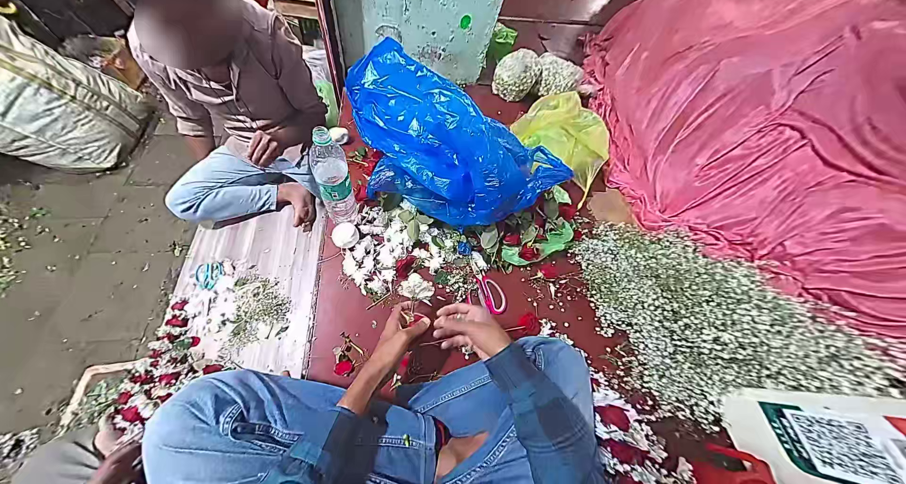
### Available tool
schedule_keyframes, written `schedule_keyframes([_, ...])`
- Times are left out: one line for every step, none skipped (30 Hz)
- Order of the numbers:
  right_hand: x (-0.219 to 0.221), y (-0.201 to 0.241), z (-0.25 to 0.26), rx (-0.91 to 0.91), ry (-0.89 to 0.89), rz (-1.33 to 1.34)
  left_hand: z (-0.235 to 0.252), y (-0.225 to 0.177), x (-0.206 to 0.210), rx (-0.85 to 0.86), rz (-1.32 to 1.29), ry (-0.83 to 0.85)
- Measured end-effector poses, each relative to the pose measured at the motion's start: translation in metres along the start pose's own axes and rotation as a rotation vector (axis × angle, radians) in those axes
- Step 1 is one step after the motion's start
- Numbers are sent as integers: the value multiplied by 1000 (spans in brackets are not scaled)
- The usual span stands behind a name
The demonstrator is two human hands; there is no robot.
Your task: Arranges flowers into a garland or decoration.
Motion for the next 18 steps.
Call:
schedule_keyframes([-23,6,9,-40,-128,-171,0,0,-4,7,-5,-27])
schedule_keyframes([-52,11,20,-79,-287,-417,0,0,-8,12,-5,-46])
schedule_keyframes([-80,15,29,-82,-440,-674,0,1,-10,10,-1,-55])
schedule_keyframes([-100,14,38,-52,-529,-854,1,1,-9,7,12,-49])
schedule_keyframes([-110,9,47,4,-545,-971,1,0,-6,3,34,-35])
schedule_keyframes([-113,4,55,56,-525,-1053,2,-1,-4,-4,59,-22])
schedule_keyframes([-111,-1,61,96,-502,-1106,2,0,-2,-20,86,-12])
schedule_keyframes([-109,-6,64,119,-487,-1142,1,2,-2,-41,105,-5])
schedule_keyframes([-108,-6,65,139,-479,-1143,1,4,-2,-52,101,-3])
schedule_keyframes([-111,-5,64,158,-474,-1100,2,6,-2,-55,77,-11])
schedule_keyframes([-117,-4,62,158,-471,-1006,2,7,-3,-59,49,-21])
schedule_keyframes([-125,-5,58,147,-461,-860,3,6,-5,-55,26,-33])
schedule_keyframes([-133,-10,54,135,-439,-674,4,4,-6,-39,20,-47])
schedule_keyframes([-136,-16,46,133,-400,-474,3,1,-8,-22,42,-53])
schedule_keyframes([-136,-21,35,130,-357,-298,2,0,-9,-6,74,-55])
schedule_keyframes([-134,-21,22,105,-321,-200,2,-2,-11,15,100,-68])
schedule_keyframes([-131,-15,10,45,-296,-177,4,-5,-13,47,116,-83])
schedule_keyframes([-130,-7,-1,-41,-286,-236,5,-7,-14,77,116,-94])
Point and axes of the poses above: each hand's wrist, its own z-axis towards the middle knuckle, its own x-axis out of the palm, y = z × x, the point moved 10 cm from there along z, towards the middle knuckle
